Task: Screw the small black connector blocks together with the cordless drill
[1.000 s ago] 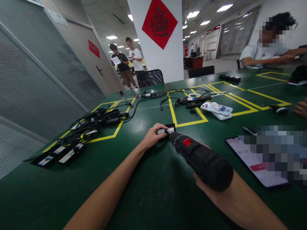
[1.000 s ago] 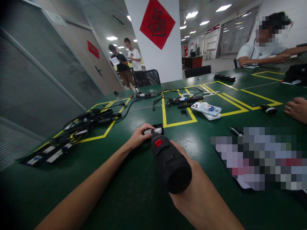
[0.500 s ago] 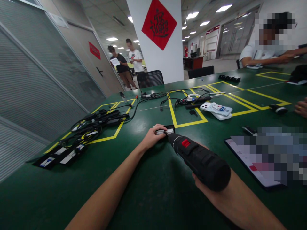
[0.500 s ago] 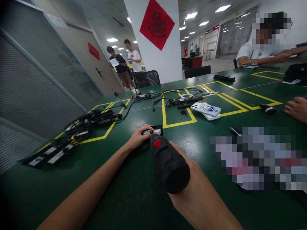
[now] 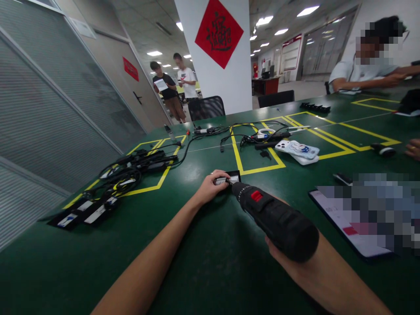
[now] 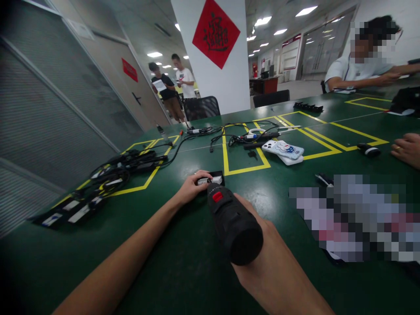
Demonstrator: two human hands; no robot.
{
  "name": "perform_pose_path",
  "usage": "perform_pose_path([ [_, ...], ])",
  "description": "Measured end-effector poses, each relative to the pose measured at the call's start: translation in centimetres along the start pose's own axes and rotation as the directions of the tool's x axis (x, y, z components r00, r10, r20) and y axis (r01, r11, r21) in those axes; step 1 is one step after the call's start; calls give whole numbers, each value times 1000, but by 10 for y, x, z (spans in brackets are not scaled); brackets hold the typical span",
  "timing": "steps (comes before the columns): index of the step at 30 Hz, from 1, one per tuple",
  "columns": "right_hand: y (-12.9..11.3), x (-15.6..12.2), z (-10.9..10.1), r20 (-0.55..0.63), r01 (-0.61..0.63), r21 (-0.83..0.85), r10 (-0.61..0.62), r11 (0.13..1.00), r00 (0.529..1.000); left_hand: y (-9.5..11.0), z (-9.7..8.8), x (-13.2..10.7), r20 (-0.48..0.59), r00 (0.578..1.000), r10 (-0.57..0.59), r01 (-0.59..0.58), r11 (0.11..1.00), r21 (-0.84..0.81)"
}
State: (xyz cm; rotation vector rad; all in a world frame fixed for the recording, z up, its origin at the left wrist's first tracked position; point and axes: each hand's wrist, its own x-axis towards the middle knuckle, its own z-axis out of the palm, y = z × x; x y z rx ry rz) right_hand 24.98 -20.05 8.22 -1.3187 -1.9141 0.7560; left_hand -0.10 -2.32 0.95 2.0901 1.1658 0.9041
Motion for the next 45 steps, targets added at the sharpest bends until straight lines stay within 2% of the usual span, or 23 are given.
perform_pose_path([
  [17,-8,3,-3,-29,-5,12,5,1000,1000,2,-1,0,29,1000,-12,12,1000,10],
  [23,-11,4,-5,-34,-52,22,52,998,998,1,-1,0,24,1000,-14,14,1000,16],
  [30,-6,0,-2,-5,-1,-10,1,1000,1000,1,-2,0,30,1000,-5,5,1000,-8],
  [38,-8,3,-6,15,-79,-1,79,997,997,1,-2,0,16,1000,-16,17,999,-27],
  [45,-6,1,-4,-32,-100,1,100,995,994,2,1,0,20,1000,-16,16,1000,-9],
])
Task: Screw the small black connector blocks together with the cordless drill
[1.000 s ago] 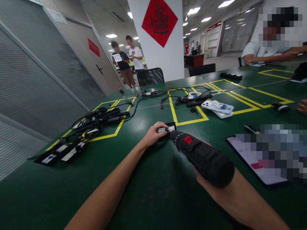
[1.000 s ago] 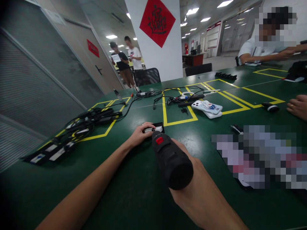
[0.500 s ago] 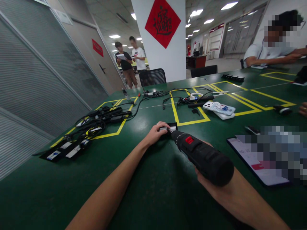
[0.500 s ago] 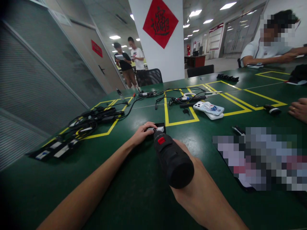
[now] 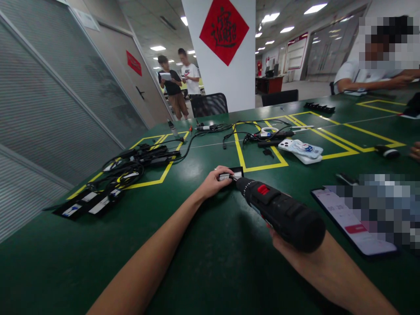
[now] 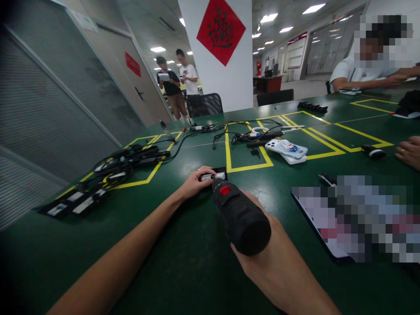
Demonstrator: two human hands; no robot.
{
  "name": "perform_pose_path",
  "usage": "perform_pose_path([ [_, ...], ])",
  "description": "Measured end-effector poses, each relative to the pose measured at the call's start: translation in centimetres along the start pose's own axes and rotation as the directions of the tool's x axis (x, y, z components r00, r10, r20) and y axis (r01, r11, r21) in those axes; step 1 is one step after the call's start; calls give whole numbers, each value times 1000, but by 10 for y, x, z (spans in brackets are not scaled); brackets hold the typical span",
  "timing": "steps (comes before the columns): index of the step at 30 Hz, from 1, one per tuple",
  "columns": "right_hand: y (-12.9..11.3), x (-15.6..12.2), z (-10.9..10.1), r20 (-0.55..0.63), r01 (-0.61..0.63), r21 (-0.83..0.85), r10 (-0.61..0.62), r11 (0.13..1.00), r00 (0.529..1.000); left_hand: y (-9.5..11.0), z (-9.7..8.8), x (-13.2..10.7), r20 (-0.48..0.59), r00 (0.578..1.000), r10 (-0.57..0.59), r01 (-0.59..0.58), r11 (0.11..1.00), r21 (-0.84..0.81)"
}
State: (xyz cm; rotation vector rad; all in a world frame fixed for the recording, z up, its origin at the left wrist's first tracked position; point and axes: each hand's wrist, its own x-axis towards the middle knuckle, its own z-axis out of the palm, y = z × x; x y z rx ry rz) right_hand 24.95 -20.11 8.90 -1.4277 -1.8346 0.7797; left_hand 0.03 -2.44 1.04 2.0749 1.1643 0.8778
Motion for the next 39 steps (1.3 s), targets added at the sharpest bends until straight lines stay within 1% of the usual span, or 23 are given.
perform_pose_path([
  [5,-4,1,-3,35,6,-16,-6,1000,999,1,1,0,-3,1000,16,-16,1000,6],
  [10,-2,1,2,-25,44,-59,-46,997,999,0,1,0,-3,999,39,-39,999,4],
  [15,1,0,8,-34,84,-66,-86,994,996,0,1,1,-3,1000,26,-26,1000,1],
  [20,-13,4,2,-76,18,9,-17,1000,997,1,0,0,-4,999,39,-39,999,9],
  [22,-16,5,0,-94,17,44,-13,999,995,1,0,0,-7,999,47,-46,999,9],
  [27,-7,8,2,-90,18,79,-11,997,996,1,0,-1,-7,999,51,-51,999,10],
  [30,-1,9,6,-104,39,93,-30,995,994,0,0,-1,-13,999,49,-49,999,13],
  [36,1,10,6,-140,42,120,-25,992,990,0,1,0,-20,999,47,-47,999,10],
  [39,-3,9,2,-93,20,104,-11,994,996,0,1,0,-14,998,55,-55,998,8],
])
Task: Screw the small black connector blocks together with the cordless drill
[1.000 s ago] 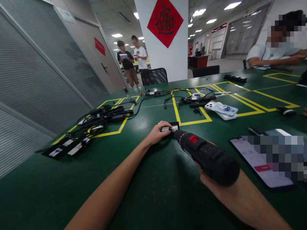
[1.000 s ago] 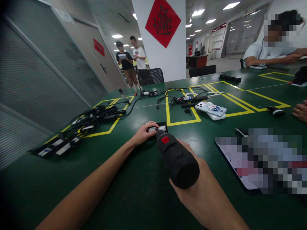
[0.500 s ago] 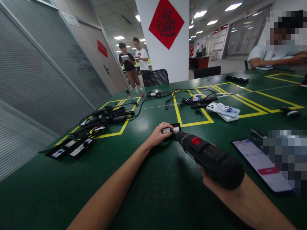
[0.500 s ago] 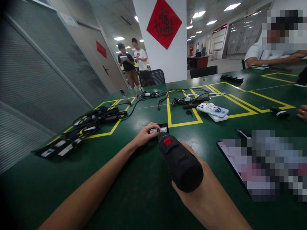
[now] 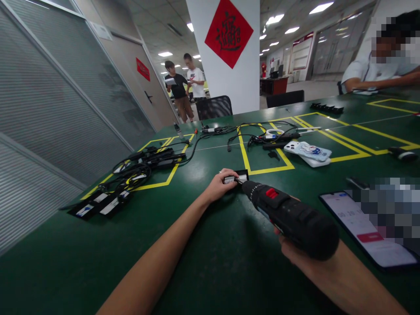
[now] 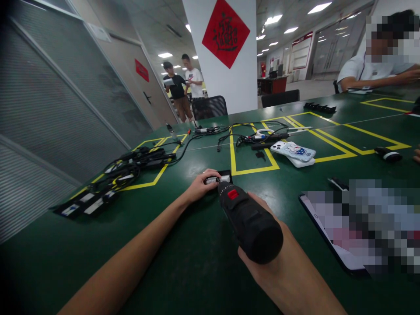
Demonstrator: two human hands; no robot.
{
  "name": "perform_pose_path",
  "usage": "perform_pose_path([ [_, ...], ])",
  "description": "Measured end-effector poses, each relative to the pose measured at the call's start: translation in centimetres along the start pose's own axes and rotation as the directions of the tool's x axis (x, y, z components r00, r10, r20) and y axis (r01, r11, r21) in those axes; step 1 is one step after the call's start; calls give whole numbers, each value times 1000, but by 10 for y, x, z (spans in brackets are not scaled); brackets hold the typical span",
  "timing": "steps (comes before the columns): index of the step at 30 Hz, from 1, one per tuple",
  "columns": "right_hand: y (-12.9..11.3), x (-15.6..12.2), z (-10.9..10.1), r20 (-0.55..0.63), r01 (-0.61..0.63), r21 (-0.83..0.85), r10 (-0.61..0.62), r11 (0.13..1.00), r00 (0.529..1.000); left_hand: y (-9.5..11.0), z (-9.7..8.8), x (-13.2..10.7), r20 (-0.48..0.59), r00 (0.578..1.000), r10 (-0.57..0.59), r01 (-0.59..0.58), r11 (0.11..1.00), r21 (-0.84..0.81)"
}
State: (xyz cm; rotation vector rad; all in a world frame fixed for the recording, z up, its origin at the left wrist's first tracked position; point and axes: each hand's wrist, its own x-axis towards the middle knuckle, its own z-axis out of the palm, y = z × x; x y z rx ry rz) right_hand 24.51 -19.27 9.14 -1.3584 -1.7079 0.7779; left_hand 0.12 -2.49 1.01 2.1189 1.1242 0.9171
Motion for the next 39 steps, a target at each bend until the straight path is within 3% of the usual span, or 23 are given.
perform_pose_path([
  [4,-6,1,-6,76,-47,-64,52,997,996,0,0,0,-2,1000,-3,3,1000,11],
  [23,-4,0,-3,33,-5,-79,8,997,999,1,1,-1,-12,1000,-14,15,1000,18],
  [39,-12,0,-8,117,-30,-122,44,992,992,0,2,0,-12,1000,-12,12,1000,13],
])
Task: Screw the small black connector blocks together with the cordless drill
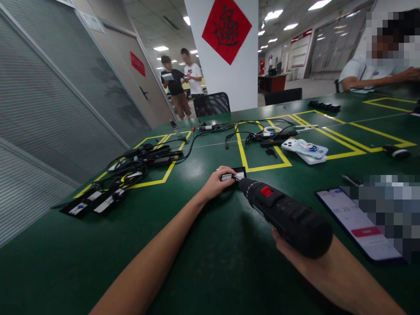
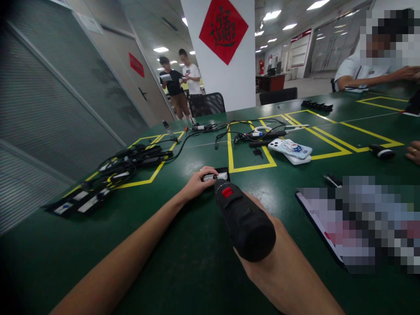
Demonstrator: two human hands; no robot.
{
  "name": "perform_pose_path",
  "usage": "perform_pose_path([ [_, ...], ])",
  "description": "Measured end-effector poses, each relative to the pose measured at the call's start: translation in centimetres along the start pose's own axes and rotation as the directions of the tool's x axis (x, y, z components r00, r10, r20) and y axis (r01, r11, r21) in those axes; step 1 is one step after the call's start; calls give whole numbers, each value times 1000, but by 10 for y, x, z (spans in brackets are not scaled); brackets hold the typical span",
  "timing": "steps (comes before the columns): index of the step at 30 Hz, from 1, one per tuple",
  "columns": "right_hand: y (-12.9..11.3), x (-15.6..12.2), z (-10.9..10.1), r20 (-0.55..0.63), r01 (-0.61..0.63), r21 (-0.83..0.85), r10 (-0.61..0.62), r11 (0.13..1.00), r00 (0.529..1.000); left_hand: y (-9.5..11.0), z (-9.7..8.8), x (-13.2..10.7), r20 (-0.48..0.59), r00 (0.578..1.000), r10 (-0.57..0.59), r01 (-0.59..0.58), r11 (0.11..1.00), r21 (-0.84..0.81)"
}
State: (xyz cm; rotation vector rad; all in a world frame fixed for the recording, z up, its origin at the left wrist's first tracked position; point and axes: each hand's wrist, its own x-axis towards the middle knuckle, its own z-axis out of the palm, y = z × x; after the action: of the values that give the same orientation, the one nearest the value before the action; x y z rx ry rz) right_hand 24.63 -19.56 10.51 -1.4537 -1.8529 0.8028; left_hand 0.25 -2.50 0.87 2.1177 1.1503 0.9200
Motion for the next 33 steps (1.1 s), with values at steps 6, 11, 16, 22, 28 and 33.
perform_pose_path([
  [6,2,-1,0,5,-37,-3,37,999,999,-1,0,1,-1,1000,-9,9,1000,-5],
  [11,4,-2,-1,36,-71,-16,71,997,997,0,0,0,-7,1000,-4,4,1000,-5],
  [16,6,-2,-1,22,-43,-23,44,999,999,4,-1,-1,-6,1000,-14,14,1000,2],
  [22,4,-3,3,-69,-17,20,18,1000,997,5,-1,0,-8,1000,-8,8,1000,8],
  [28,2,-4,8,-56,-20,25,21,999,998,1,-1,-1,-4,1000,-10,10,1000,-1],
  [33,6,-6,13,-4,17,51,-17,999,1000,3,-1,-1,2,1000,-12,12,1000,-7],
])
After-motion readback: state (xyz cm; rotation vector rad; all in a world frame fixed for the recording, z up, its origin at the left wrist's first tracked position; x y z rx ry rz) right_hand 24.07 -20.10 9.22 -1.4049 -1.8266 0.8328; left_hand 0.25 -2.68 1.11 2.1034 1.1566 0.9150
